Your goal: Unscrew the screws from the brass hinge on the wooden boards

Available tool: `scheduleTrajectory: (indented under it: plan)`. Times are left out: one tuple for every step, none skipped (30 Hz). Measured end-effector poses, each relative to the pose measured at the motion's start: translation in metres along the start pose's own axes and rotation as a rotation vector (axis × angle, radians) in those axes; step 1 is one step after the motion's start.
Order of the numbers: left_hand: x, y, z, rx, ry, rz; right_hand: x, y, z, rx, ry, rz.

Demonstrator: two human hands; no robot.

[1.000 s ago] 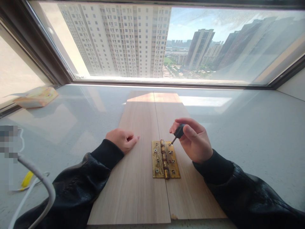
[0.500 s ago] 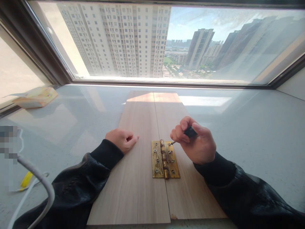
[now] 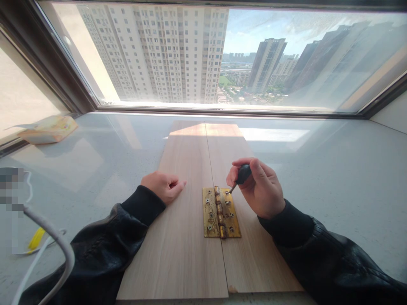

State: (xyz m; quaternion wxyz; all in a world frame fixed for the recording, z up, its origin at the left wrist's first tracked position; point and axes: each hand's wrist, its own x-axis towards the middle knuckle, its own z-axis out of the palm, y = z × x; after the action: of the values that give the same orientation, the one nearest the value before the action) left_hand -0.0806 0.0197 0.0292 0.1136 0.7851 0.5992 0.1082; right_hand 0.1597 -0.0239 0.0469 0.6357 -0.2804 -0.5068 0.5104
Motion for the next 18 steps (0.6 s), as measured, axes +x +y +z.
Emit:
scheduleTrajectory:
  plan:
    - [0.0001, -0.0001, 0.0000, 0.000, 0.000, 0.002, 0.0003, -0.0002, 0.0012, 0.009, -0.002, 0.004]
    - [0.0001, 0.0000, -0.0001, 0.000, 0.000, 0.003, 0.0006, -0.0006, 0.0025, 0.019, -0.001, 0.008]
    - [0.0002, 0.0001, -0.0002, 0.001, -0.005, 0.003, 0.0010, -0.0013, 0.0037, 0.030, -0.002, 0.012]
    - [0.0001, 0.0003, -0.0004, 0.001, -0.009, 0.002, 0.0012, -0.0022, 0.0049, 0.042, -0.003, 0.017]
    - [0.0000, 0.0005, -0.0005, 0.001, -0.013, 0.000, 0.0014, -0.0034, 0.0060, 0.053, -0.006, 0.022]
    - [-0.0002, 0.0006, -0.0007, 0.000, -0.014, 0.000, 0.0013, -0.0047, 0.0068, 0.063, -0.011, 0.025]
    - [-0.0006, 0.0007, -0.0008, -0.001, -0.015, -0.001, 0.0010, -0.0059, 0.0074, 0.071, -0.019, 0.029]
    - [-0.0009, 0.0008, -0.0009, -0.004, -0.014, -0.001, 0.0006, -0.0070, 0.0078, 0.075, -0.030, 0.032]
    - [-0.0014, 0.0008, -0.0010, -0.007, -0.012, -0.002, 0.0001, -0.0079, 0.0080, 0.075, -0.042, 0.035]
    - [-0.0018, 0.0008, -0.0011, -0.009, -0.009, -0.002, -0.0004, -0.0083, 0.0080, 0.071, -0.054, 0.039]
    - [-0.0021, 0.0009, -0.0012, -0.009, -0.009, -0.002, -0.0008, -0.0084, 0.0078, 0.064, -0.065, 0.044]
    - [-0.0023, 0.0010, -0.0013, -0.010, -0.007, -0.001, -0.0010, -0.0081, 0.0074, 0.056, -0.071, 0.046]
    - [-0.0024, 0.0011, -0.0014, -0.010, -0.006, 0.000, -0.0011, -0.0075, 0.0070, 0.049, -0.070, 0.046]
    - [-0.0024, 0.0012, -0.0015, -0.011, -0.006, 0.002, -0.0010, -0.0066, 0.0064, 0.042, -0.061, 0.042]
    - [-0.0023, 0.0013, -0.0016, -0.011, -0.007, 0.005, -0.0007, -0.0057, 0.0058, 0.036, -0.044, 0.036]
    - [-0.0021, 0.0014, -0.0017, -0.011, -0.007, 0.007, -0.0004, -0.0048, 0.0052, 0.030, -0.023, 0.029]
    - [-0.0019, 0.0013, -0.0018, -0.011, -0.009, 0.009, 0.0000, -0.0040, 0.0047, 0.021, -0.001, 0.021]
    - [-0.0017, 0.0013, -0.0019, -0.010, -0.010, 0.009, 0.0004, -0.0034, 0.0042, 0.010, 0.019, 0.014]
